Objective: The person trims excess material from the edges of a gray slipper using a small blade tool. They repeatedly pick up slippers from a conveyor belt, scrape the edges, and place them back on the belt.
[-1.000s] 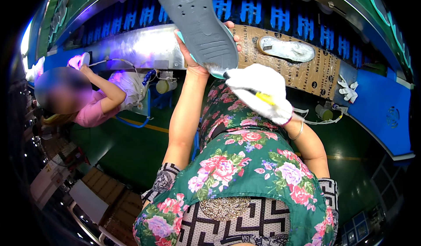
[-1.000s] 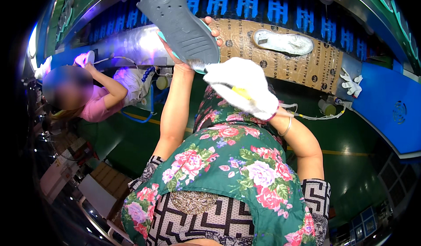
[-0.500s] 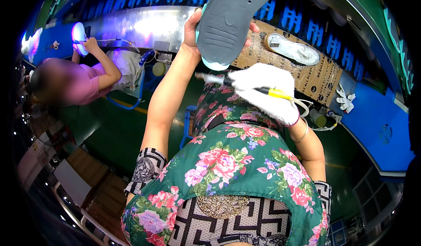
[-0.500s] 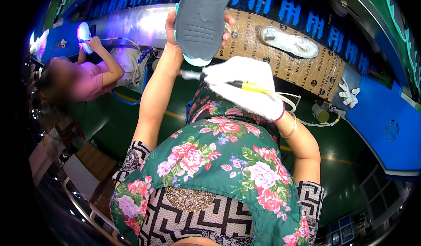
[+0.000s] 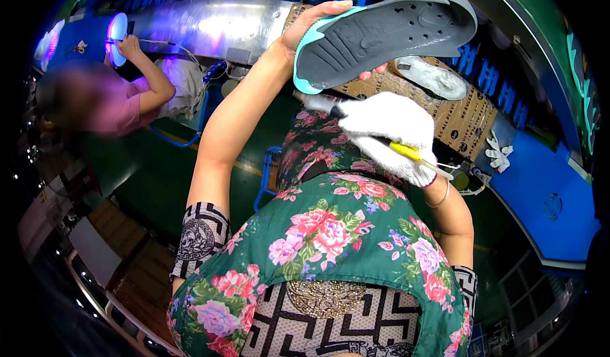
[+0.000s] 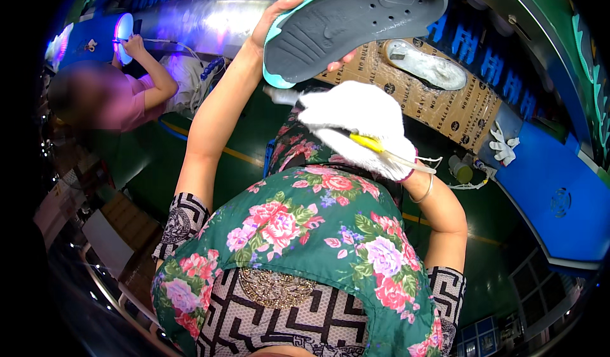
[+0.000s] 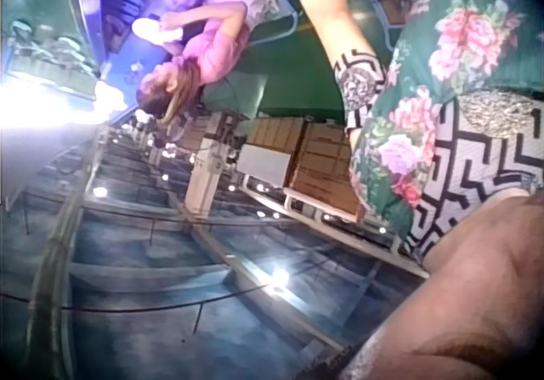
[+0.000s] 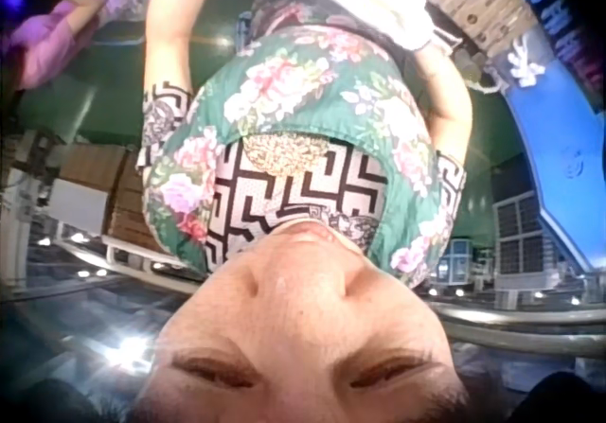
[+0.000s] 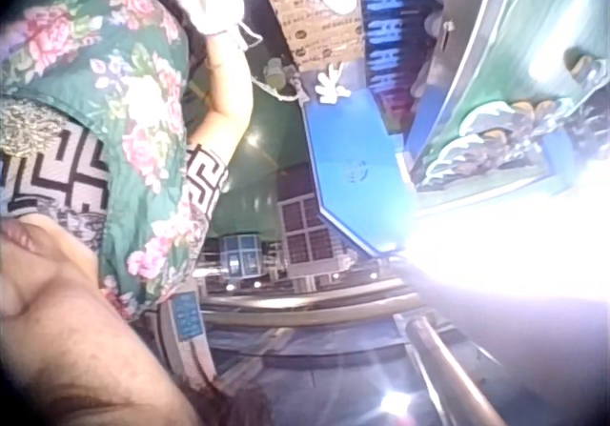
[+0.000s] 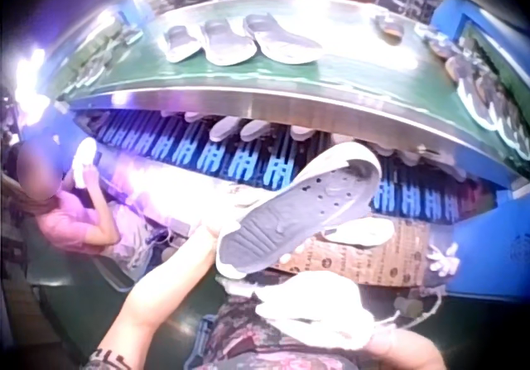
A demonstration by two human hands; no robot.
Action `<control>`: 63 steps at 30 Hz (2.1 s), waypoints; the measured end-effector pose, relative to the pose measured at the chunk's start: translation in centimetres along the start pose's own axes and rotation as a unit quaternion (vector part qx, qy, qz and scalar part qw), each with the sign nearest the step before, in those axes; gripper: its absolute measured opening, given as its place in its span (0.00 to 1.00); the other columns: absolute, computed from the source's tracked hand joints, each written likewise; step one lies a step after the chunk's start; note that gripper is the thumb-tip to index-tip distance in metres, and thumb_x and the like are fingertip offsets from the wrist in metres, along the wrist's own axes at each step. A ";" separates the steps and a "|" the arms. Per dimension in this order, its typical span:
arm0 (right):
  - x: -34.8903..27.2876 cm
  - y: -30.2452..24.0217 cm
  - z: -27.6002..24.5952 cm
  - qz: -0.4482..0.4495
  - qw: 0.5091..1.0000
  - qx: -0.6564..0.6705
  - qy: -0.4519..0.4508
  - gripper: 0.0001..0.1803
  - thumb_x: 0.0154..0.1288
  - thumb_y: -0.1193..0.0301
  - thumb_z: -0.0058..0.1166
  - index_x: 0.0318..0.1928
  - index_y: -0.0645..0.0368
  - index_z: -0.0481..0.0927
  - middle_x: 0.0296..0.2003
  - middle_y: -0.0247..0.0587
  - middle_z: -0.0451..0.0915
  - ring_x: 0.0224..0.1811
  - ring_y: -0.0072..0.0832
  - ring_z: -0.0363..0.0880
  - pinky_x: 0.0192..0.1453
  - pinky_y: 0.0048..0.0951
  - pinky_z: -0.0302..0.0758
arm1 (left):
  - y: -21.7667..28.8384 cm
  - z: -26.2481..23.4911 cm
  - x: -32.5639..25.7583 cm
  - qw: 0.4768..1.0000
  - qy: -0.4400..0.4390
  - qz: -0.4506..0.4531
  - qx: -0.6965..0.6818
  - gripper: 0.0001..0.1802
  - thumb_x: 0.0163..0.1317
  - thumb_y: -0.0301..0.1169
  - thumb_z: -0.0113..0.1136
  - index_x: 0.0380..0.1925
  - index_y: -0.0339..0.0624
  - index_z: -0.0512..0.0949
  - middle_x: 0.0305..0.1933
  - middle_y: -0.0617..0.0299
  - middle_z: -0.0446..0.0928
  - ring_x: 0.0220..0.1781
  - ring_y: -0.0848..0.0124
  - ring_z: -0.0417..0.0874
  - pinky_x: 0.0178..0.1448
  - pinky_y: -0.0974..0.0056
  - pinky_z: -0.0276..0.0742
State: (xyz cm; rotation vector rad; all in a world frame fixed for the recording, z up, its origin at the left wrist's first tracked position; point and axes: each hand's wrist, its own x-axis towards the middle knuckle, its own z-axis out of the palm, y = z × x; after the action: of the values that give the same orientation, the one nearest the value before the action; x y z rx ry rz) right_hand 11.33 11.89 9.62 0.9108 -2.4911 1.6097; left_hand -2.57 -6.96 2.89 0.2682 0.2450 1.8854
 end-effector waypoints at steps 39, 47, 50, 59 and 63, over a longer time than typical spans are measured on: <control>-4.3 -0.8 -5.9 0.265 0.874 0.293 0.284 0.11 0.56 0.82 0.64 0.42 0.67 0.87 0.44 0.49 0.87 0.41 0.29 0.86 0.46 0.26 0.82 | -5.1 1.8 0.4 0.984 0.032 0.142 0.102 0.71 0.42 0.82 0.58 0.74 0.37 0.56 0.61 0.35 0.70 0.55 0.43 0.82 0.54 0.40 0.85; -11.4 2.3 -5.0 0.271 0.764 0.281 0.513 0.13 0.58 0.84 0.60 0.45 0.70 0.85 0.46 0.53 0.86 0.42 0.30 0.86 0.44 0.25 0.83 | 1.4 6.3 12.7 0.976 -0.210 0.030 0.052 0.65 0.48 0.59 0.76 0.76 0.41 0.48 0.67 0.31 0.61 0.52 0.33 0.80 0.40 0.44 0.91; -12.6 3.5 -4.3 0.304 0.753 0.234 0.534 0.13 0.60 0.83 0.62 0.46 0.70 0.85 0.44 0.49 0.87 0.36 0.26 0.86 0.41 0.22 0.80 | 3.3 7.5 23.2 0.988 -0.077 0.115 0.069 0.59 0.58 0.77 0.47 0.76 0.41 0.53 0.72 0.33 0.57 0.64 0.32 0.71 0.55 0.38 0.84; -14.1 5.6 -1.2 0.402 0.736 0.213 0.502 0.10 0.61 0.79 0.66 0.45 0.64 0.88 0.39 0.39 0.88 0.35 0.21 0.83 0.39 0.21 0.79 | -2.8 9.7 28.4 0.986 -0.056 0.002 0.157 0.43 0.71 0.56 0.50 0.76 0.40 0.56 0.75 0.40 0.59 0.71 0.43 0.69 0.69 0.35 0.69; -13.2 6.1 -0.4 0.400 0.722 0.260 0.501 0.11 0.62 0.79 0.66 0.45 0.66 0.88 0.39 0.38 0.87 0.39 0.21 0.83 0.44 0.22 0.80 | 7.5 8.1 23.0 0.673 0.279 0.290 0.620 0.35 0.57 0.42 0.73 0.61 0.37 0.75 0.54 0.52 0.80 0.46 0.64 0.83 0.49 0.56 0.83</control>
State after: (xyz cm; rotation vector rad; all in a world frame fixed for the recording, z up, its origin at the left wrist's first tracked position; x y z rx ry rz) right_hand 19.08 19.94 0.34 -1.0558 -1.6025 2.1429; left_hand -14.15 12.72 14.32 0.7248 2.1178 2.0530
